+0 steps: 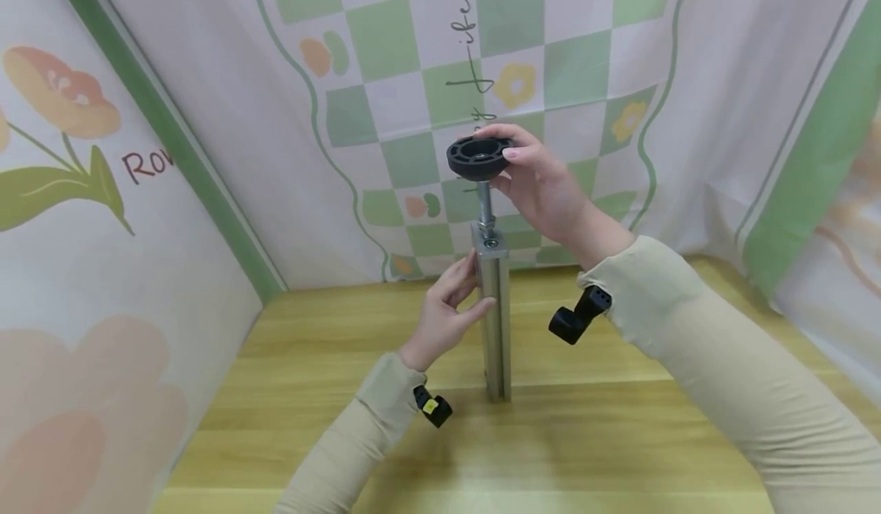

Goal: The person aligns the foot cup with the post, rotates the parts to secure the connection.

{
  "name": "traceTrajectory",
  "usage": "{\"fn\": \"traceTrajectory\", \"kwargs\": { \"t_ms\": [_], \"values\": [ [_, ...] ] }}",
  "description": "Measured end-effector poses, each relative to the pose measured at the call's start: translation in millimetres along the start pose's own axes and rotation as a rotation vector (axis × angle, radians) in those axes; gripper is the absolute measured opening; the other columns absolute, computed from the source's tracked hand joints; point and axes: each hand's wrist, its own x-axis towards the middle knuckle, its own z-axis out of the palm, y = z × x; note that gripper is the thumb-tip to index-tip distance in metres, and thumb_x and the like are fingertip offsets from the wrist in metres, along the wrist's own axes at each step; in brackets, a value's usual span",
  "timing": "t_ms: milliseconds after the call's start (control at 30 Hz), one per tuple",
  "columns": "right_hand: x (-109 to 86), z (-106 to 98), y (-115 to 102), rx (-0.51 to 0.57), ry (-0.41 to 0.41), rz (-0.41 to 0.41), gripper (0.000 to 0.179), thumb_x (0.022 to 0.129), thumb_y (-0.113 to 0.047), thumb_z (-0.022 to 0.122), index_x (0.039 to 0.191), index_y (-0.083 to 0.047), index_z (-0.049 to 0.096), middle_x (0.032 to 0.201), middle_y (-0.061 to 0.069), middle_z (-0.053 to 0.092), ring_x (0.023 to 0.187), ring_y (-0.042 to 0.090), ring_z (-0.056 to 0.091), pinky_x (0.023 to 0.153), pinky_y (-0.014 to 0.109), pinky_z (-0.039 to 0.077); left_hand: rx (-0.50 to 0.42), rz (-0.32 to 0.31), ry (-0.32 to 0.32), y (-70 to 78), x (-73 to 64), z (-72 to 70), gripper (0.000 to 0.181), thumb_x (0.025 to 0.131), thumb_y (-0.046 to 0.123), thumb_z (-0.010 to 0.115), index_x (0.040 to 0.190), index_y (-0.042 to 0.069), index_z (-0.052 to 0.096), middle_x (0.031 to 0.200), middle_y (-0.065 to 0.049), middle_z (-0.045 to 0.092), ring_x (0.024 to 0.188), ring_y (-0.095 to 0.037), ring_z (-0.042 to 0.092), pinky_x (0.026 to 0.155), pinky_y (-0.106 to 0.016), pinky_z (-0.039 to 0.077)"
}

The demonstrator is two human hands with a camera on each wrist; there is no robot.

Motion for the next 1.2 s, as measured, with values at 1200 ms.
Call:
{"fn": "traceTrajectory", "kwargs": {
  "t_ms": [1200],
  "values": [
    [-9.0,18,-5,-0.598,0.3,-0.157,0.016,0.08,0.002,0.069,0.096,0.001,0.065,0.103,-0.006,0.055,0.079,0.013,0.048,0.082,0.02,0.045,0.028,-0.007,0.031,-5.5,-4.1,0.8,0.066,0.08,-0.02,0.06,0.139,-0.015,0.028,0.143,-0.032,0.033,0.13,-0.044,0.039,0.106,-0.031,0.043]
  ]
}}
